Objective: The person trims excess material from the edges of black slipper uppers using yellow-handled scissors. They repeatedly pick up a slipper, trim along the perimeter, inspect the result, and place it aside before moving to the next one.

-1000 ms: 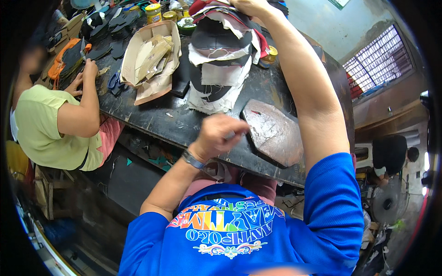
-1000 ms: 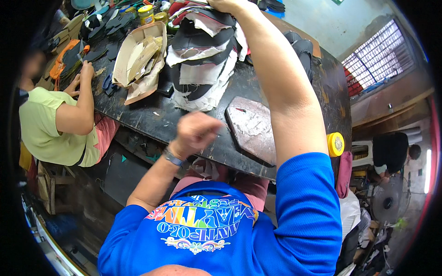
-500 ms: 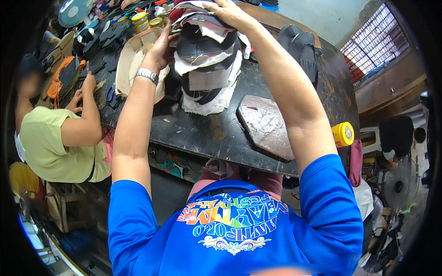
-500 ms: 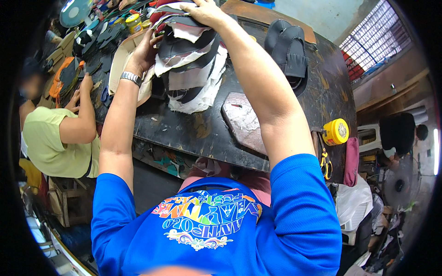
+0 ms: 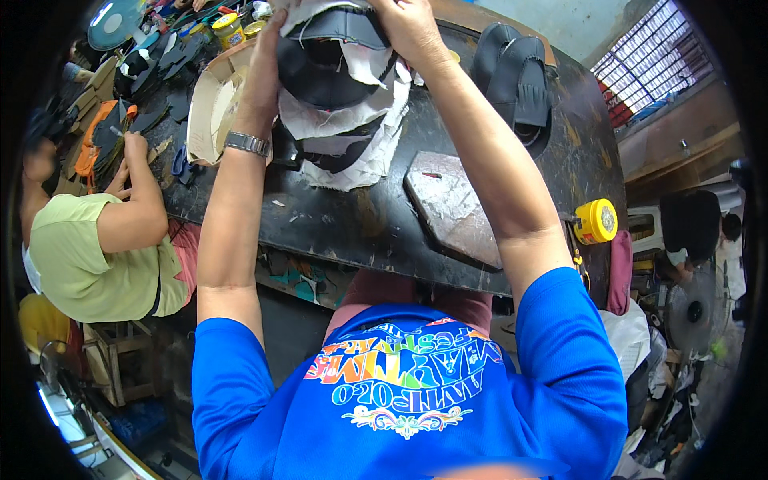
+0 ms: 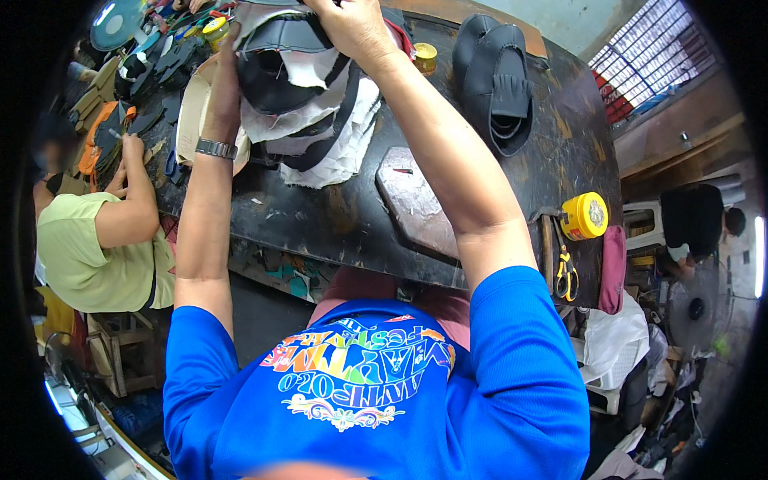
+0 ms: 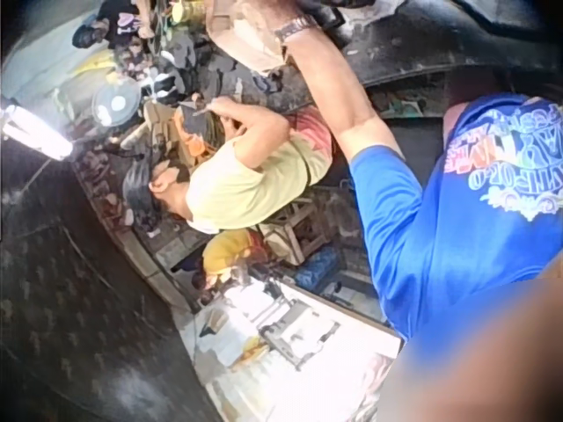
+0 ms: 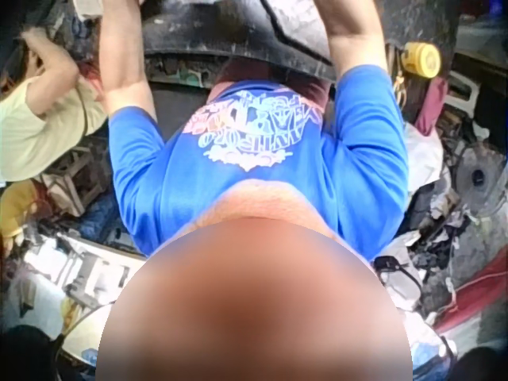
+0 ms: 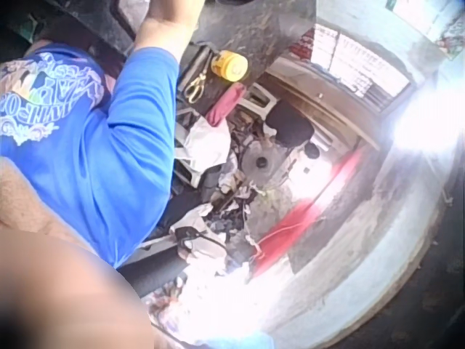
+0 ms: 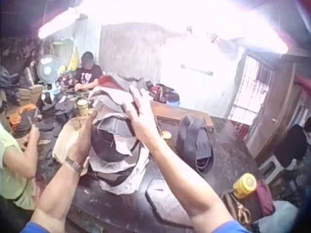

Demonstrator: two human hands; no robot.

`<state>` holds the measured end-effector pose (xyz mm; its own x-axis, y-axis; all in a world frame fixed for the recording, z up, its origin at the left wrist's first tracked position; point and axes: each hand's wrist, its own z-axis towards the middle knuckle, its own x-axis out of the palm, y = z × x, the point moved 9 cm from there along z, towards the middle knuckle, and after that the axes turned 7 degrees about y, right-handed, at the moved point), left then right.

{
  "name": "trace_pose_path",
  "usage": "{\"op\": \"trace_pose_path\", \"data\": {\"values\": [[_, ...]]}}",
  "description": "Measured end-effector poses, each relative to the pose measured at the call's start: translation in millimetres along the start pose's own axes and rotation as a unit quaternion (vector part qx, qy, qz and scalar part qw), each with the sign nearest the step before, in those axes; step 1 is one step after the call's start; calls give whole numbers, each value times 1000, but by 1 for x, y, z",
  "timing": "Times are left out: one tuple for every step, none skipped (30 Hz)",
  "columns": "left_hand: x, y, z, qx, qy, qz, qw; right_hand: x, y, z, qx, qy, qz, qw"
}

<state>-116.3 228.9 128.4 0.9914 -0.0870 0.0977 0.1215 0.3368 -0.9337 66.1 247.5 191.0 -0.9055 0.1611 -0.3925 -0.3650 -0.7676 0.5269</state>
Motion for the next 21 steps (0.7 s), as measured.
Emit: {"op": "trace_pose_path", "data": {"values": [[6,-5,-3,-13,12,-36,999,-9,17,-2,-20,-18,0,1000],[12,-18,-6,11,23,-59,998,-18,34,-3,-42,-35,1,999],[16,-27,-11,13,33,-95,995,-28,50,-5,-65,-37,20,997],[21,-35,-16,16,43,-130,990,-41,63,-12,-72,-67,55,994],[28,-39,-25,17,52,-166,985,-53,66,-24,-33,-66,141,987],[40,-41,-36,22,75,-145,986,-60,63,-41,29,-57,255,965],[54,-40,-47,28,98,-124,987,-81,84,-58,-22,-81,144,986],[70,-35,-58,34,122,-104,986,-101,102,-77,-65,-118,28,990],[84,-28,-69,43,148,-84,984,-110,103,-103,-31,-136,-28,990],[99,-26,-80,93,188,-74,975,-120,102,-130,6,-151,-83,985],[108,-3,-89,54,183,-85,978,-120,103,-157,12,-156,-123,980],[120,6,-102,91,208,-117,967,-119,99,-183,30,-159,-164,973],[124,39,-106,1,226,-8,974,-108,87,-207,78,-139,-208,965],[123,71,-113,-80,249,100,960,-94,74,-231,136,-116,-250,952],[122,83,-124,-64,261,138,953,-74,60,-251,192,-48,-287,937],[119,102,-135,-98,262,192,941,-60,40,-272,283,35,-322,903],[115,101,-140,-58,231,124,963,-60,41,-280,256,24,-302,918],[109,109,-145,-84,191,74,975,-60,37,-288,265,32,-283,921],[105,111,-149,-97,161,8,982,-62,37,-288,254,39,-310,915],[99,109,-154,-107,120,-22,987,-64,40,-285,228,43,-324,917],[92,76,-161,37,64,49,996,-63,34,-285,259,77,-325,906]]}}
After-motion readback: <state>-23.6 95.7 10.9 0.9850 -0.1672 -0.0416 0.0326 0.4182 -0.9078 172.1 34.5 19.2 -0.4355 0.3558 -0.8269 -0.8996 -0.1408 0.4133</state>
